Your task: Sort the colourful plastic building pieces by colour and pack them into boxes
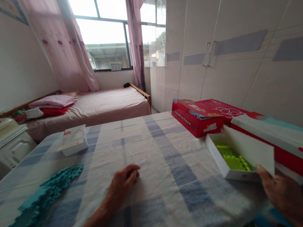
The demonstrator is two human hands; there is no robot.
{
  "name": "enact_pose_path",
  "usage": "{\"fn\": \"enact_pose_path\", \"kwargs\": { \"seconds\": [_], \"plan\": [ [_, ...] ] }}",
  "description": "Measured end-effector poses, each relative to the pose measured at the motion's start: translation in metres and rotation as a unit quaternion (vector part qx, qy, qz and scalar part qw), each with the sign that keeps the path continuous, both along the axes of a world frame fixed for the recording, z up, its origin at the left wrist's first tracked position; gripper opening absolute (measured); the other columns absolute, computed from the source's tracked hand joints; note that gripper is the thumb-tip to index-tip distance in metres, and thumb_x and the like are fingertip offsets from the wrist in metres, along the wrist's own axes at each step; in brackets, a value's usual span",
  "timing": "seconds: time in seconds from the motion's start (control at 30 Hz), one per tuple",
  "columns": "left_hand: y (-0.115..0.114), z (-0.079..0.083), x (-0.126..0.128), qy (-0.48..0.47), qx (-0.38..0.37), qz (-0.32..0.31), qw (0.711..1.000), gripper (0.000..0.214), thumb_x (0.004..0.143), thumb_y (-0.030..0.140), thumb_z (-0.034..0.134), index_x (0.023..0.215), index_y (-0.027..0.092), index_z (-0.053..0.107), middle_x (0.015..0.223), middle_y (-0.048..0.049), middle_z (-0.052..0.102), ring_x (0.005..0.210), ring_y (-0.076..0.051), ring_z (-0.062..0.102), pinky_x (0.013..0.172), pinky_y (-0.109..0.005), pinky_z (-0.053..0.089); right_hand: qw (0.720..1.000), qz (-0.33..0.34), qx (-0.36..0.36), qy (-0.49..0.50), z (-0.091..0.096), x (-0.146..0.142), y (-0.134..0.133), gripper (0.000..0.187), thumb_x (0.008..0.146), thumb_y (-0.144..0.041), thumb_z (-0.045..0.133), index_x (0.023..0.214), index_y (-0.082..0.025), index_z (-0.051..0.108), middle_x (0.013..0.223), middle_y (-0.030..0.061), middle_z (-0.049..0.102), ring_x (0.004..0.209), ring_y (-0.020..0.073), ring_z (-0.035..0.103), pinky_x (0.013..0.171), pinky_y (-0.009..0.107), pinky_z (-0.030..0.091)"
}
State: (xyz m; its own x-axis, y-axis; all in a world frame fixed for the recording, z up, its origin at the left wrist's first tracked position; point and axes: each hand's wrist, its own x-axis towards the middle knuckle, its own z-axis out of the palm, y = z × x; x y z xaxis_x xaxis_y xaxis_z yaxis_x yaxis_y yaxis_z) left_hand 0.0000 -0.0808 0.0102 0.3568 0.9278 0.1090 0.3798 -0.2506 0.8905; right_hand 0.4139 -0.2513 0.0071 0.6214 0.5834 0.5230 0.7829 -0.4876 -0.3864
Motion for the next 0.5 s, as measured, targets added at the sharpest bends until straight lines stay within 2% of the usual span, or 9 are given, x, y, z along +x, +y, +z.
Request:
{"fn": "enact_pose_path", "kwargs": {
  "seconds": [0.07, 0.1, 0.23, 0.3, 0.4, 0.5],
  "plan": [
    [-0.002, 0.001, 0.002, -0.008, 0.002, 0.003, 1.000, 0.029, 0.077, 0.036, 0.046, 0.089, 0.017, 0.064, 0.070, -0.0003, 0.062, 0.061, -0.014, 0.056, 0.060, -0.022, 0.044, 0.998, 0.045, 0.011, 0.041, 0.007, -0.029, 0.003, 0.042, 0.078, -0.050, 0.036, 0.077, -0.017, 0.063, 0.063, 0.0128, 0.064, 0.066, 0.0286, 0.062, 0.057, 0.035, 0.044],
    [-0.003, 0.003, 0.003, -0.012, 0.003, 0.004, 1.000, 0.028, 0.077, 0.035, 0.047, 0.089, 0.017, 0.065, 0.071, -0.0007, 0.062, 0.062, -0.014, 0.057, 0.061, -0.022, 0.044, 0.995, 0.072, 0.018, 0.062, 0.011, -0.043, 0.007, 0.041, 0.079, -0.049, 0.036, 0.081, -0.018, 0.062, 0.067, 0.0117, 0.065, 0.066, 0.0273, 0.063, 0.057, 0.033, 0.045],
    [-0.012, 0.012, 0.013, -0.034, 0.001, -0.007, 0.999, 0.026, 0.075, 0.032, 0.051, 0.089, 0.017, 0.067, 0.081, -0.0033, 0.067, 0.074, -0.017, 0.060, 0.070, -0.024, 0.046, 0.979, 0.181, 0.037, 0.088, 0.020, -0.092, 0.027, 0.034, 0.082, -0.047, 0.037, 0.077, -0.021, 0.058, 0.069, 0.0088, 0.065, 0.066, 0.0241, 0.062, 0.059, 0.032, 0.046],
    [-0.018, 0.016, 0.018, -0.049, -0.026, -0.026, 0.998, 0.027, 0.075, 0.034, 0.054, 0.091, 0.017, 0.067, 0.087, -0.0039, 0.069, 0.078, -0.019, 0.061, 0.074, -0.026, 0.046, 0.970, 0.223, 0.043, 0.093, 0.021, -0.114, 0.037, 0.034, 0.083, -0.046, 0.036, 0.076, -0.021, 0.058, 0.073, 0.0095, 0.065, 0.068, 0.0238, 0.062, 0.062, 0.032, 0.047],
    [-0.029, 0.024, 0.026, -0.117, -0.132, -0.065, 0.982, 0.034, 0.075, 0.042, 0.058, 0.097, 0.016, 0.064, 0.094, -0.0056, 0.068, 0.085, -0.020, 0.061, 0.079, -0.029, 0.047, 0.954, 0.260, 0.037, 0.148, 0.024, -0.145, 0.048, 0.036, 0.086, -0.047, 0.034, 0.081, -0.020, 0.057, 0.075, 0.0099, 0.065, 0.070, 0.0229, 0.061, 0.061, 0.030, 0.046],
    [-0.037, 0.031, 0.033, -0.236, -0.271, -0.051, 0.932, 0.040, 0.077, 0.045, 0.058, 0.102, 0.014, 0.058, 0.102, -0.0104, 0.064, 0.091, -0.020, 0.060, 0.084, -0.032, 0.047, 0.934, 0.294, 0.020, 0.203, 0.028, -0.169, 0.054, 0.038, 0.085, -0.051, 0.033, 0.080, -0.020, 0.055, 0.069, 0.0083, 0.063, 0.063, 0.0214, 0.059, 0.057, 0.029, 0.045]
  ]
}}
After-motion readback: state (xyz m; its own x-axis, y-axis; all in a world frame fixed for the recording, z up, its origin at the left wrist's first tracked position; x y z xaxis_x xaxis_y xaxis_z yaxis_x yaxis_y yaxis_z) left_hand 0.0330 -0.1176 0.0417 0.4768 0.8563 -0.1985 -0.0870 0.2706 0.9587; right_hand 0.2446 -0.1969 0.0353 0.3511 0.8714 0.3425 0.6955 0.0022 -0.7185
